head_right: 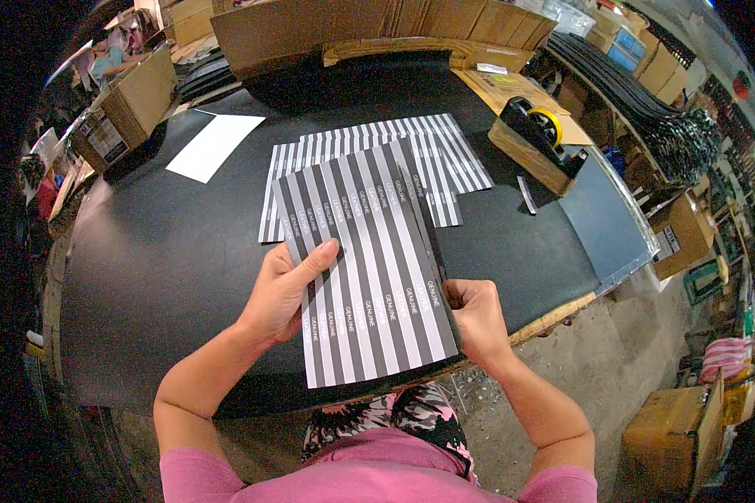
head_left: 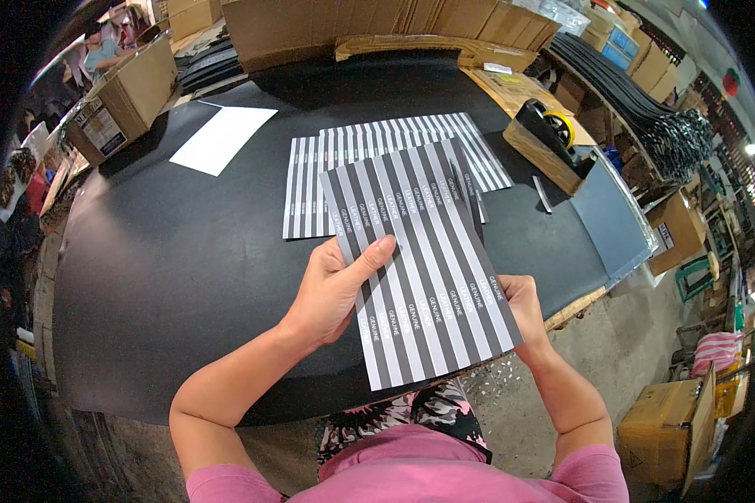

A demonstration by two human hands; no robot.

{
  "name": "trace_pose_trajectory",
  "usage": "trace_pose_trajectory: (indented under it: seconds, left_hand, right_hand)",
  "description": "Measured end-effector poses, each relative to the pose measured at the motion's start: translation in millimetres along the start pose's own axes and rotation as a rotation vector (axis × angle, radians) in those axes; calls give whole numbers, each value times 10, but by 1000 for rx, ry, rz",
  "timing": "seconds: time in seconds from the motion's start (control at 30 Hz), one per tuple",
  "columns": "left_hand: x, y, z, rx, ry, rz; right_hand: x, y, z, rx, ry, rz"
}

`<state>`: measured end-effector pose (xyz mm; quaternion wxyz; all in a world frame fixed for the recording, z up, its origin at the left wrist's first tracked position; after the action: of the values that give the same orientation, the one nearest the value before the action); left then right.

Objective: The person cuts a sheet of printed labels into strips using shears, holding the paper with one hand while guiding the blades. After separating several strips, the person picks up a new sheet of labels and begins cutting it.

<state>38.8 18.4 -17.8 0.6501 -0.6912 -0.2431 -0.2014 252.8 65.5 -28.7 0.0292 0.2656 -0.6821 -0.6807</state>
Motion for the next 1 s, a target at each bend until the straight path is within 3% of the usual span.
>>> trace_pose_trajectory:
  seconds: [0.47, 1.0]
  left_hand:
    - [43, 49, -26, -56, -2, -46]
    - [30, 46, -22, -64, 15, -98]
  right_hand:
    - [6, 45, 62, 93, 2, -21]
    - [15, 25, 139, 8, 16, -13]
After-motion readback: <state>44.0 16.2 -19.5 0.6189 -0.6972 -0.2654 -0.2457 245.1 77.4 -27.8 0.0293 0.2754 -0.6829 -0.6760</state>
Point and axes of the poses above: each hand's wrist, its own z-axis towards the middle knuckle, its own x-axis out of the palm, y = z × x, the point moved 3 cm from there along z, towards the middle knuckle, and after that the axes turned 11 degrees about -z, right-handed, at the moved point
